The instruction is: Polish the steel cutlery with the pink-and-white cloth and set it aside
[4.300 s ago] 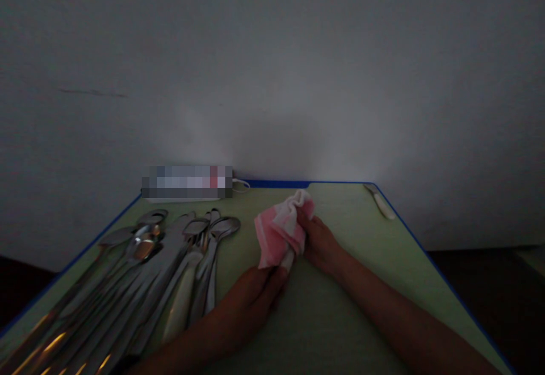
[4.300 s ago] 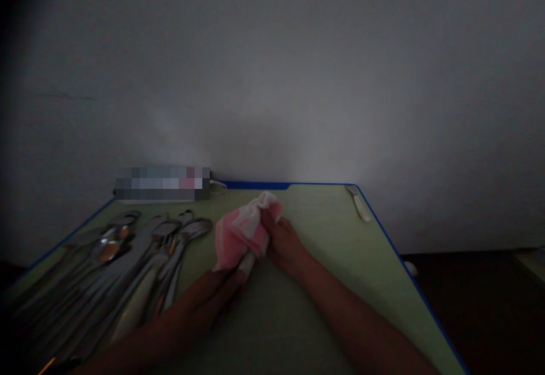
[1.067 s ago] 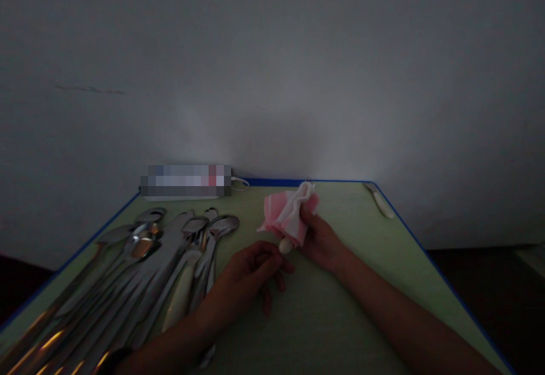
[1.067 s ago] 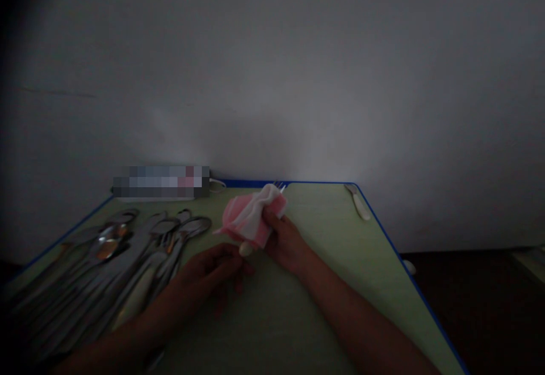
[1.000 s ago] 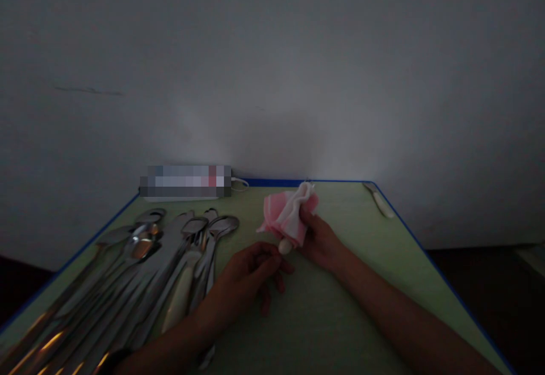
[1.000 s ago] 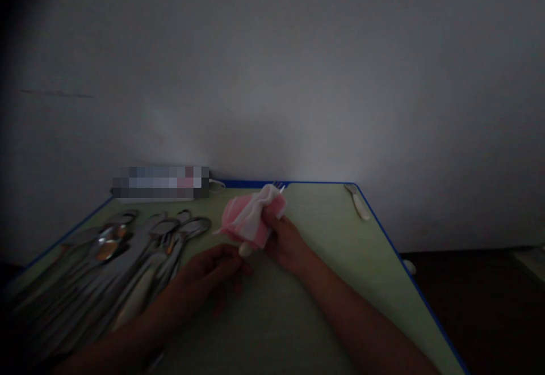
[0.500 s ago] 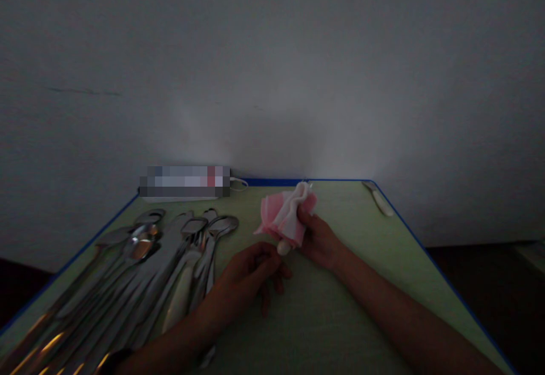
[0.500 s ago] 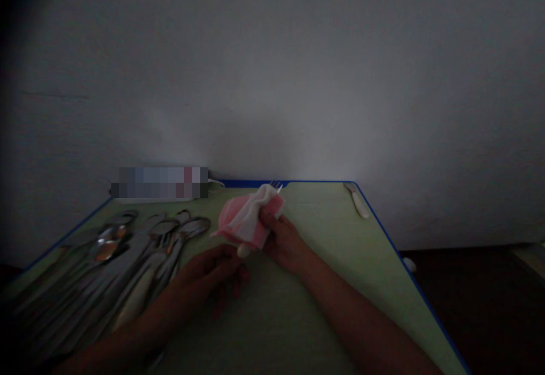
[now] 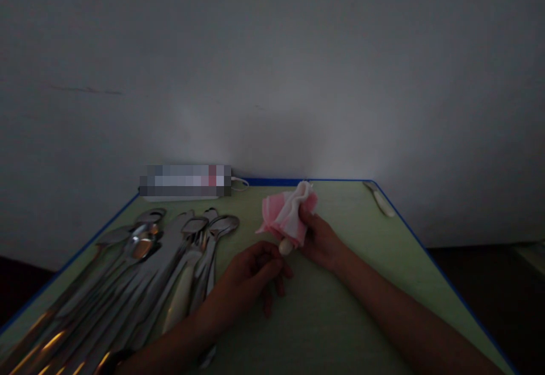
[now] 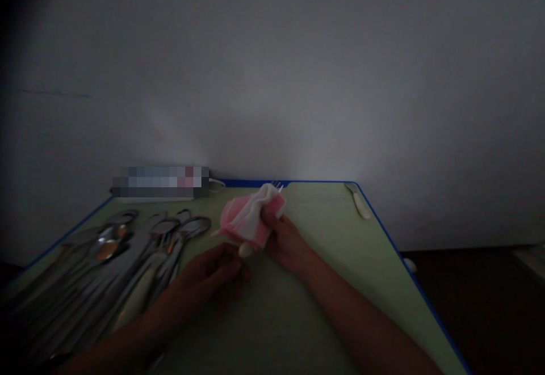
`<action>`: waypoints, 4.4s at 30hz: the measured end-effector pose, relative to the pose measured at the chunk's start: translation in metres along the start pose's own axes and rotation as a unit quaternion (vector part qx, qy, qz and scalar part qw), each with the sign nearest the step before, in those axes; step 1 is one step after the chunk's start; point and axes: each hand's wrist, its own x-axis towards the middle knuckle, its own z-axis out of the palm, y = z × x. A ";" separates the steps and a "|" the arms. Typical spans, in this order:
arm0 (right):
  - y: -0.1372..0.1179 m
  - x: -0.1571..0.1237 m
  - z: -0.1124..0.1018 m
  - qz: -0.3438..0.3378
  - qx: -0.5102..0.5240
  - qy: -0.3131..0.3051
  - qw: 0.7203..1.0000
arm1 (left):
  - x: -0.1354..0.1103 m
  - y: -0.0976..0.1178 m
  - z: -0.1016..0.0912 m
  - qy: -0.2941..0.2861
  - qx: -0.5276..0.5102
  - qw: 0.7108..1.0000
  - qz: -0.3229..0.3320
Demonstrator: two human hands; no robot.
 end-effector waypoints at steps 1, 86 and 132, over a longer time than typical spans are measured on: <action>0.000 0.000 0.000 -0.002 -0.001 0.000 1.000 | 0.000 0.000 0.000 -0.001 0.002 1.000 -0.002; -0.001 -0.008 0.002 -0.015 -0.262 -0.138 0.955 | -0.001 -0.008 -0.002 0.025 0.055 0.998 -0.003; 0.003 0.000 0.005 -0.041 -0.094 0.073 0.992 | -0.014 0.005 0.003 -0.066 0.189 0.980 0.010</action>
